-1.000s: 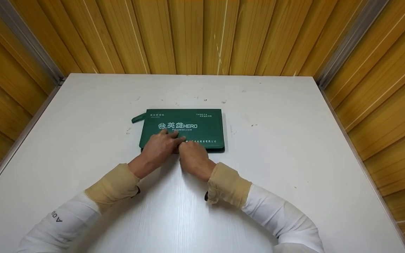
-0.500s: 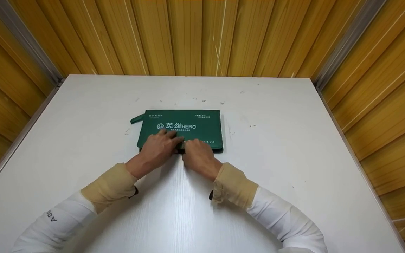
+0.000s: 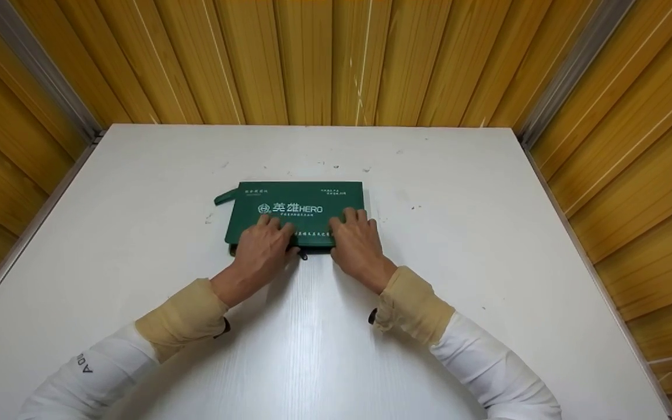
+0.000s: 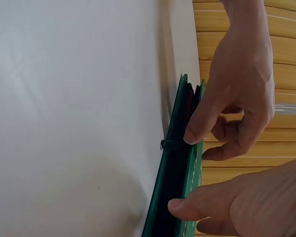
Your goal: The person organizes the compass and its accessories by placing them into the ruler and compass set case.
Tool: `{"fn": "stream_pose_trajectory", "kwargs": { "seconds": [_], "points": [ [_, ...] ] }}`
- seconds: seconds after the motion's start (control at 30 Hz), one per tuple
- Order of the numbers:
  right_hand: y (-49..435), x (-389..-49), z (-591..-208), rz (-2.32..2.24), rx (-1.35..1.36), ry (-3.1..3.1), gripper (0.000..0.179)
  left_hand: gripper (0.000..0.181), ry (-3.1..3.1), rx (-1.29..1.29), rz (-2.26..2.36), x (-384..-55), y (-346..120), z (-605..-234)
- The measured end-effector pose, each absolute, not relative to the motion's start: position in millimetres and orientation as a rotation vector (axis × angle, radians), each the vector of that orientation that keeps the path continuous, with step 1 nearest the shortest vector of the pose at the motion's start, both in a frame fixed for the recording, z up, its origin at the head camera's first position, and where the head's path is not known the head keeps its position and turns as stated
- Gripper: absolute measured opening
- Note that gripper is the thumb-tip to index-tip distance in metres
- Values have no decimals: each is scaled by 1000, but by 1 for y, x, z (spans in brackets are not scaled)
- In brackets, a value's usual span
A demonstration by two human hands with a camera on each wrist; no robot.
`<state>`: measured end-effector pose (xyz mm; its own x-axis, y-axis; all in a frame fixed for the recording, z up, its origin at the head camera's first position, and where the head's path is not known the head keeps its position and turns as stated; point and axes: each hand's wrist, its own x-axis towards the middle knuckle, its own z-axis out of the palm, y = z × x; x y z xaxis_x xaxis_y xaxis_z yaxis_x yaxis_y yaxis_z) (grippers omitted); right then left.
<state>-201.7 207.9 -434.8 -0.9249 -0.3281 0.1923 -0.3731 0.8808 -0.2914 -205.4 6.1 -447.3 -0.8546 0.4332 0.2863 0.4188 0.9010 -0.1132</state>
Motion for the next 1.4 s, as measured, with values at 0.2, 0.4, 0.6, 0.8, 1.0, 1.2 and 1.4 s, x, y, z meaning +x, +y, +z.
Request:
{"fn": "stream_pose_trajectory", "kwargs": {
  "seconds": [0.2,0.4,0.6,0.8,1.0,1.2,1.4],
  "points": [
    [213,-205,-434,458,508,-3004,48,35,-2805,-552,14,-193,22,-453],
    [213,-204,-436,484,517,-3020,50,49,-2845,-496,164,-194,29,-458],
    [214,-205,-440,542,558,-3028,47,40,-2889,-461,70,-197,29,-459],
    [218,-205,-443,527,661,-2978,45,26,-2943,-467,13,-196,29,-454],
    [219,-204,-440,516,665,-3023,45,16,-2963,-499,-58,-194,26,-451],
    [218,-205,-438,488,646,-3054,43,15,-2875,-519,-226,-193,21,-451],
    [218,-207,-438,468,660,-3057,40,15,-2858,-581,-350,-194,16,-449]
  ]
}}
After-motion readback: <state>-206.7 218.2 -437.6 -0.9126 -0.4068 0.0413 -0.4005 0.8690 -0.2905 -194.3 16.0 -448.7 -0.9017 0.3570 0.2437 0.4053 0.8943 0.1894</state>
